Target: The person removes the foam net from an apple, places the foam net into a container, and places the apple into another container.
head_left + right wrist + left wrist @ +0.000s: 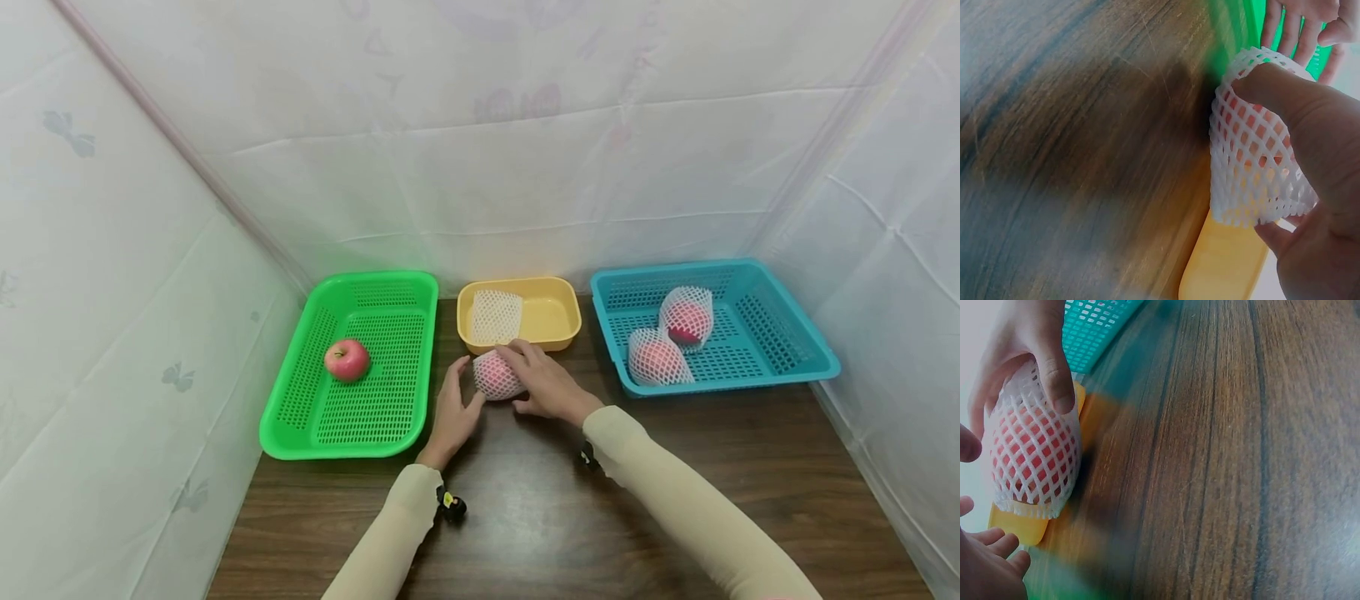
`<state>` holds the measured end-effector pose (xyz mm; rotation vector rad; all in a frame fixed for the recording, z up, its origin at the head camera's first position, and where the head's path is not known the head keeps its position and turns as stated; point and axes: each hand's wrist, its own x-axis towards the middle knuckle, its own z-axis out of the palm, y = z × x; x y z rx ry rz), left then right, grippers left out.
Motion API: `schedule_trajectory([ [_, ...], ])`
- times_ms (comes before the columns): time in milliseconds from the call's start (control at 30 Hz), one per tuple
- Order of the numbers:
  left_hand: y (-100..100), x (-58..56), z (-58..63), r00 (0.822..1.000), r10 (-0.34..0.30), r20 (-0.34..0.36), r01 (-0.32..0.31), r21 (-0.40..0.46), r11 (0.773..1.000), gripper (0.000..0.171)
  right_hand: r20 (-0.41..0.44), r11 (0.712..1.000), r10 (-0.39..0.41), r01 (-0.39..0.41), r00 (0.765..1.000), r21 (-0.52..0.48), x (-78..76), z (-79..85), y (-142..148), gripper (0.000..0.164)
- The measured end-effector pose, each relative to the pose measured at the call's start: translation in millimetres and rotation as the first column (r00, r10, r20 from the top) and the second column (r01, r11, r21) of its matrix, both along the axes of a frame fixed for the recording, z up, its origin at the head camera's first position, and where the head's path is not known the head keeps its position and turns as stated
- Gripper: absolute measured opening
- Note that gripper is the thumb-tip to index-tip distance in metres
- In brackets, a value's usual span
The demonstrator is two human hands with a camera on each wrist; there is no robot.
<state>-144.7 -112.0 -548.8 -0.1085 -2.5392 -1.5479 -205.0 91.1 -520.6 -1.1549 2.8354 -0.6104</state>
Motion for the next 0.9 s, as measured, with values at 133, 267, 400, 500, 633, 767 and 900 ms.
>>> schedule_trajectory([
  [133,1,-1.2,-0.1,1.0,0.003,-0.006,-0.003,-0.001,1.0,0.065,-0.012,1.0,-0.023,0.023,1.0,0.014,-0.9,2.1,2,0.104],
  [267,1,-1.3,1.1,1.0,0.003,0.0,-0.003,0.0,1.0,0.065,-0.016,0.999,-0.034,0.035,0.999,0.029,-0.2,4.9,4,0.104],
  [400,1,-1.0,2.8,1.0,0.009,0.003,-0.009,0.008,1.0,0.065,-0.033,0.999,-0.039,0.04,0.999,0.021,0.2,6.1,6,0.103],
  [500,1,-0.6,3.1,1.0,0.019,0.015,-0.02,0.013,1.0,0.064,-0.043,0.999,-0.043,0.044,0.998,0.018,0.5,6.4,6,0.103],
  [633,0,-1.0,1.7,0.999,0.03,0.031,-0.031,0.029,0.999,0.062,-0.048,0.999,-0.047,0.048,0.998,0.023,0.9,6.4,8,0.104],
  [767,-1,-2.3,0.2,0.999,0.031,0.041,-0.033,0.043,0.999,0.058,-0.044,0.999,-0.05,0.051,0.998,0.017,1.4,6.0,10,0.103],
  [900,-2,-2.8,-1.3,0.999,0.025,0.045,-0.028,0.061,0.998,0.056,-0.045,0.998,-0.054,0.055,0.998,0.016,2.5,5.9,13,0.101],
])
